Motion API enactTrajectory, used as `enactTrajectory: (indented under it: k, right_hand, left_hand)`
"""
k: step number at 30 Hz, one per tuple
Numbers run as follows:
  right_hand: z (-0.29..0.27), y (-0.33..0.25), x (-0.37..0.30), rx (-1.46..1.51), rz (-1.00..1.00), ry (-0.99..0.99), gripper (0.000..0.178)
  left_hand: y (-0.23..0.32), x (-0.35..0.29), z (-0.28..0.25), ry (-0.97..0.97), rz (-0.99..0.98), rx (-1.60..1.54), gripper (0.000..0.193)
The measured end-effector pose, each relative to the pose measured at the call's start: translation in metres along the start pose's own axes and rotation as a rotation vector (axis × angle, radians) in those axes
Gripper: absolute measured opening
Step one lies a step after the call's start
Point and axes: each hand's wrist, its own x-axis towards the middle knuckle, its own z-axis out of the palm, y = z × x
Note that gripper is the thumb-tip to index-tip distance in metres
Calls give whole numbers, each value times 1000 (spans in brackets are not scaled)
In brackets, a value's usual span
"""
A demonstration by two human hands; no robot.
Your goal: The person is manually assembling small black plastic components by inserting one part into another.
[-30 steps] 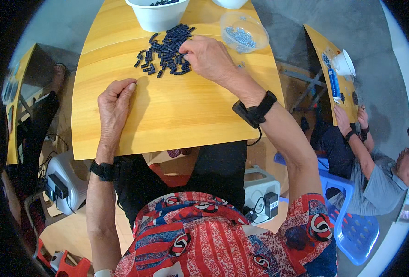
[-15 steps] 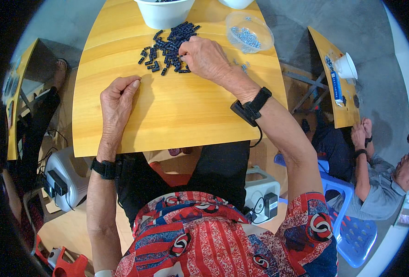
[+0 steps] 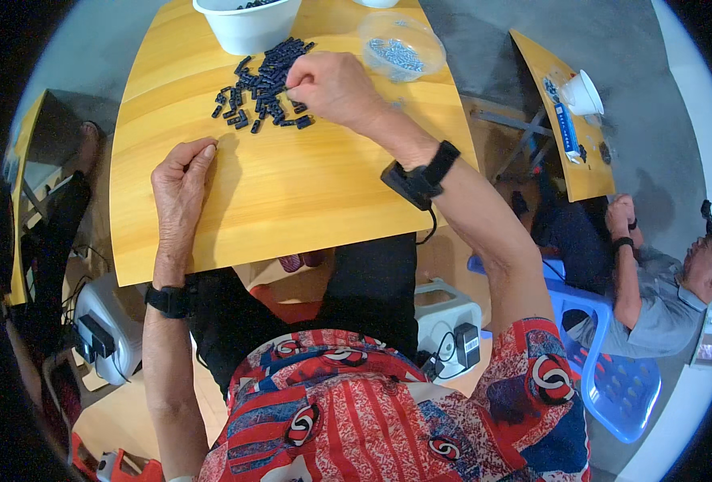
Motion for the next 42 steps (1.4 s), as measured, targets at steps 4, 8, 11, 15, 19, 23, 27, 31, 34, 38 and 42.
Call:
enactTrajectory:
  k: [4,8,11,15,19,23,27,31,34,38,42]
  right_hand:
    - [-34,9,-23,3,269,-27,12]
    - [-41,28,-55,145,435,-94,12]
    - [-39,26,-64,63,366,-23,12]
    - [-30,31,-52,-111,221,0,14]
    - [-28,37,-45,-148,229,-47,16]
    - [-29,38,-48,-166,229,-32,16]
    - [-40,42,-62,-149,206,87,12]
    - [-35,34,-68,-272,157,9,14]
    - [-27,29,-65,-374,139,-30,13]
    - [-22,29,-63,-467,88,-48,11]
    - [-32,3,-74,-142,157,-23,10]
  left_hand:
    - [-1,-1,-2,-9,-28,-9,12]
    - [-5,0,3,13,5,-4,16]
    - [-3,-1,3,11,-23,-41,16]
    - [-9,0,1,-6,-4,-15,16]
    - [-6,-2,1,-9,-42,-59,16]
    - [-10,-1,1,-6,-28,-44,15]
    - [-4,-1,3,-21,-99,-106,15]
    - [-10,1,-2,-1,25,-26,14]
    - [-3,-1,-3,15,40,-25,12]
    - [4,-7,-6,-57,-152,-191,14]
    - [17,-17,-9,-144,-247,-346,18]
